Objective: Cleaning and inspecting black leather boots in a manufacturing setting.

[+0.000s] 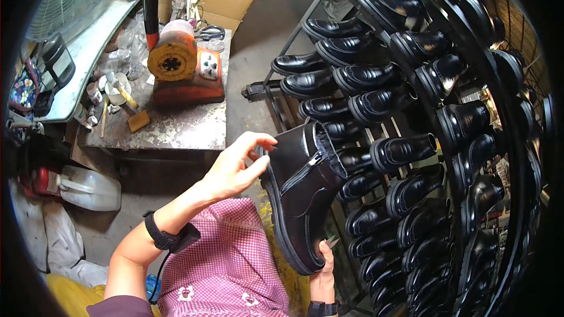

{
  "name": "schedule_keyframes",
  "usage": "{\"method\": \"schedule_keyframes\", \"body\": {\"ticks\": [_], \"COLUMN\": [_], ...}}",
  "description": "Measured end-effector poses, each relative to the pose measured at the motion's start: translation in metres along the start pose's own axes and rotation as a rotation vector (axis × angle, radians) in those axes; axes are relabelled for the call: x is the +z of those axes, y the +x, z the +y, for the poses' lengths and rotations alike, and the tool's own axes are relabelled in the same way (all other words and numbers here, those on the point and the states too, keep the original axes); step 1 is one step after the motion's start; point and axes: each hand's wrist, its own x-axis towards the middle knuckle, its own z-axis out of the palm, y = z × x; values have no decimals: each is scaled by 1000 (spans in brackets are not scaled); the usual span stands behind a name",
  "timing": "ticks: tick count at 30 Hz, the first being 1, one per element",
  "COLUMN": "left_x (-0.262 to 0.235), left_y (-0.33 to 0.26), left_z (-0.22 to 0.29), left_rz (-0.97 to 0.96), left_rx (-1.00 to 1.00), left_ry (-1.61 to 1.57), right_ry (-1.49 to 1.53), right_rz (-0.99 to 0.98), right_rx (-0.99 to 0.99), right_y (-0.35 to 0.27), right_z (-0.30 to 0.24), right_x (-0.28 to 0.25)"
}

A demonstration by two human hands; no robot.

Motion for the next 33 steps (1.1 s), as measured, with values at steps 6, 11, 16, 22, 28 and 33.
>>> {"method": "schedule_keyframes", "body": {"ticks": [6, 11, 16, 22, 28, 33], "left_x": [7, 9, 6, 5, 3, -23], "left_y": [7, 9, 8, 3, -3, 13], "left_z": [10, 14, 9, 2, -13, -35], "left_rz": [-61, 3, 59, 293, 232, 267], "left_rx": [87, 135, 188, 480, -125, -306], "left_ry": [159, 286, 370, 588, -7, -294], "right_ry": [-56, -132, -192, -118, -20, 68], "right_rz": [-46, -74, -97, -67, 0, -28], "right_rx": [-48, -60, -54, -40, 94, 179], "right_y": [2, 3, 7, 15, 36, 65], "right_z": [2, 4, 5, 10, 24, 22], "right_x": [10, 16, 22, 33, 33, 55]}}
